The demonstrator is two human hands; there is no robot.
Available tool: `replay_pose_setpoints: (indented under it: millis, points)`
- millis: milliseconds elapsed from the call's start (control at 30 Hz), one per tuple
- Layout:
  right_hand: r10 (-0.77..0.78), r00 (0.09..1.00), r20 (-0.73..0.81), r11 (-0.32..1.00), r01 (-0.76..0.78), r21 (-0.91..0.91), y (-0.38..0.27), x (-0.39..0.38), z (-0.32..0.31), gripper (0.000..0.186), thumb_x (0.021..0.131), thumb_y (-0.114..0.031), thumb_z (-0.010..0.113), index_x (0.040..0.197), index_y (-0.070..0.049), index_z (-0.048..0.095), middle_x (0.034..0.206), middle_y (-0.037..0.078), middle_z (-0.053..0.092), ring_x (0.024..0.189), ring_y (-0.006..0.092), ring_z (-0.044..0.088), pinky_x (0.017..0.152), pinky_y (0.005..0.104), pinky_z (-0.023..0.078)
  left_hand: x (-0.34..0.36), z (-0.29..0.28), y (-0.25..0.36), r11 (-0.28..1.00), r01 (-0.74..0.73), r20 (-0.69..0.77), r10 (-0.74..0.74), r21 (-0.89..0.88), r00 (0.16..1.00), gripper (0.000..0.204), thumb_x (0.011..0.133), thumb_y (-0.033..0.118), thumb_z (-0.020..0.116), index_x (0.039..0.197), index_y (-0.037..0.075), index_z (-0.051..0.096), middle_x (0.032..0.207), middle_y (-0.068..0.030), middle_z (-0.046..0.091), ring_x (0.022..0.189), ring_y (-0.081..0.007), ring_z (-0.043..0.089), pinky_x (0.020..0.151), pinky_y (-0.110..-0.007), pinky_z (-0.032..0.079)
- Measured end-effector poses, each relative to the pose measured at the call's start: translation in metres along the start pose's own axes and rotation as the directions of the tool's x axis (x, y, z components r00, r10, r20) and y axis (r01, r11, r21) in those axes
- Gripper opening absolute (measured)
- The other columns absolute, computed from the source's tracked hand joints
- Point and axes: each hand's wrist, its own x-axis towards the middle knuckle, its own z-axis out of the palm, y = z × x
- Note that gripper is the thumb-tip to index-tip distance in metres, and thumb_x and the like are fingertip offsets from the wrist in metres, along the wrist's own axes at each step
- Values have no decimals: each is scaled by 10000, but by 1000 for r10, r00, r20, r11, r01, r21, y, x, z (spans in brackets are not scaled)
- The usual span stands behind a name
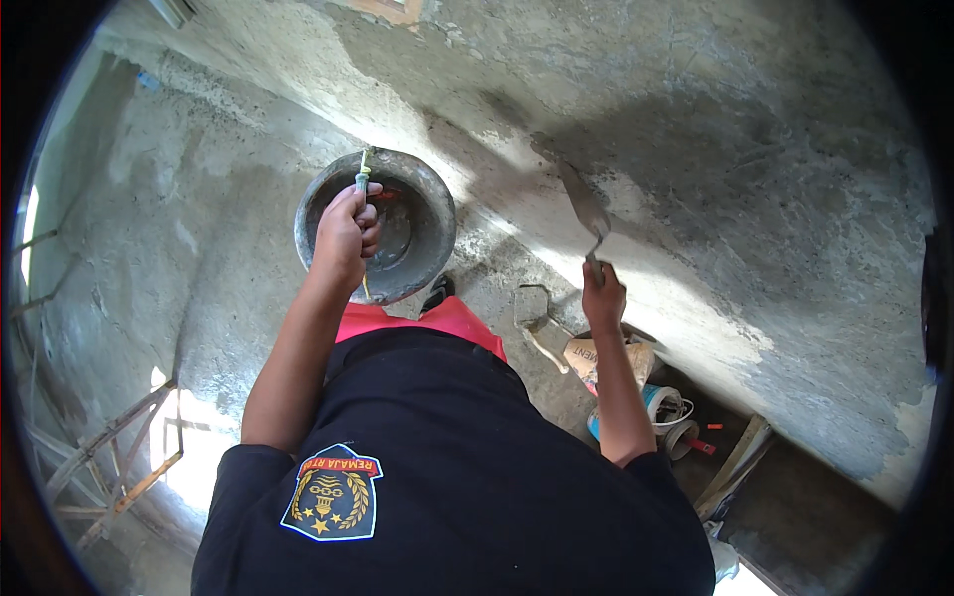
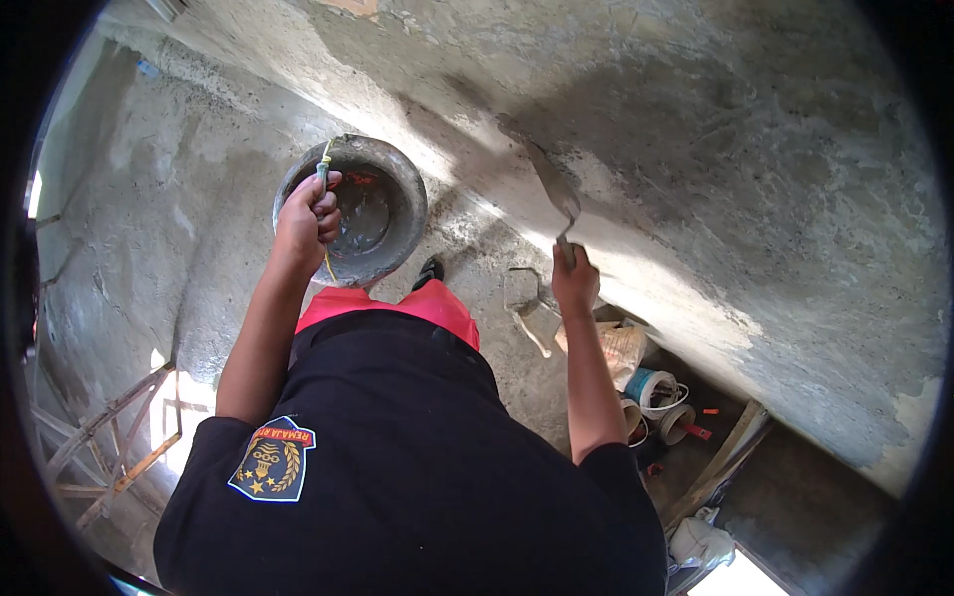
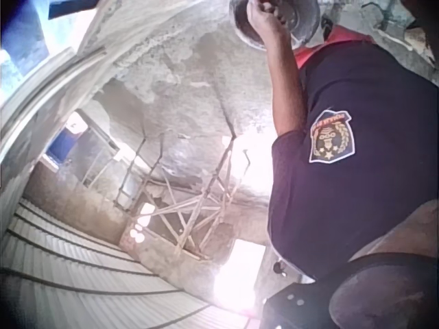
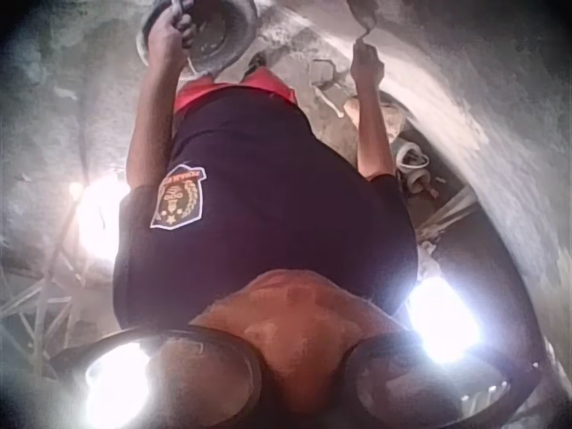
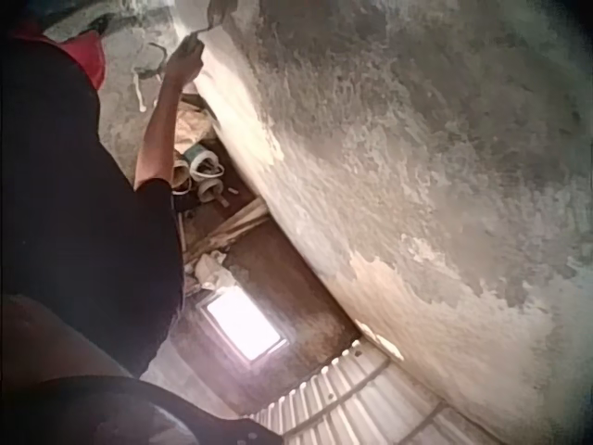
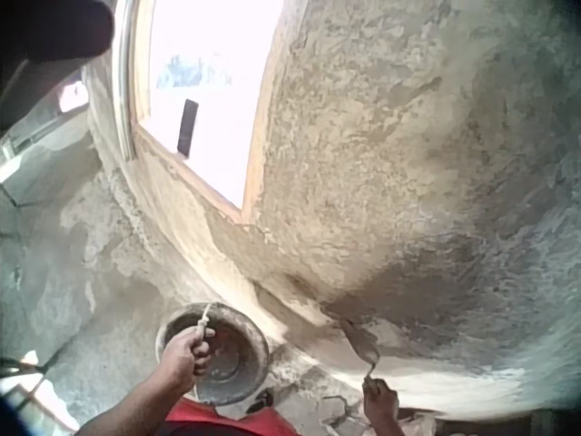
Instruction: The person scoops mortar from a bucket with a trowel and applies it onto the wall, smoothing it over the surface.
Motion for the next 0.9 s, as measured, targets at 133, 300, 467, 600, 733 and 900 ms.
replay_pose_setpoints:
  millis: [133, 300, 467, 600, 733, 900]
  points:
    - [-8, 999, 44, 1000, 8, -16, 3, -15, 0, 353, 883, -469, 603, 1072, -174, 647, 892, 179, 695, 854, 422, 654, 732, 497, 517, -2, -3, -3, 1000, 7, 12, -7, 5, 1000, 243, 1016, 256, 389, 1107, 91, 541, 606, 72, 296, 460, -45, 236, 428, -224, 177]
    - [28, 999, 44, 991, -22, -134, -27, 18, -14, 368, 891, -467, 587, 1089, -163, 648, 890, 200, 690, 864, 432, 648, 742, 493, 519, -2, -2, -3, 1000, 22, 15, -23, 18, 1000, 252, 1018, 268, 384, 1114, 90, 535, 605, 70, 292, 461, -47, 229, 429, -230, 174]
    - [107, 994, 8, 994, -108, 32, -2, -33, 16, 347, 894, -458, 592, 1083, -172, 652, 945, 165, 705, 905, 410, 659, 775, 496, 518, -3, -5, -1, 999, 37, 29, -37, -12, 999, 250, 1017, 262, 381, 1106, 90, 539, 609, 72, 294, 464, -47, 226, 430, -231, 170]
    - [25, 998, 62, 994, -18, -106, -13, -8, 8, 386, 875, -488, 599, 1097, -175, 644, 912, 177, 700, 890, 423, 654, 768, 503, 517, -7, -1, 3, 999, 37, 51, -37, 0, 998, 244, 1015, 254, 387, 1110, 90, 540, 609, 72, 295, 465, -46, 224, 431, -228, 168]
    - [85, 995, -43, 990, -90, -111, -19, 8, -11, 431, 872, -528, 597, 1078, -153, 650, 888, 210, 693, 859, 430, 656, 726, 499, 521, -9, 2, 12, 1000, 20, 56, -20, -7, 998, 248, 1014, 250, 390, 1123, 86, 541, 611, 74, 296, 465, -43, 223, 431, -226, 166]
    - [445, 875, 193, 789, -485, 378, -5, -73, 13, 401, 912, -377, 603, 1041, -1, 652, 873, 178, 708, 819, 377, 685, 716, 420, 517, -12, -7, 18, 1000, 26, 87, -24, -18, 996, 269, 1015, 258, 391, 1154, 75, 532, 621, 76, 301, 467, -40, 225, 425, -223, 162]
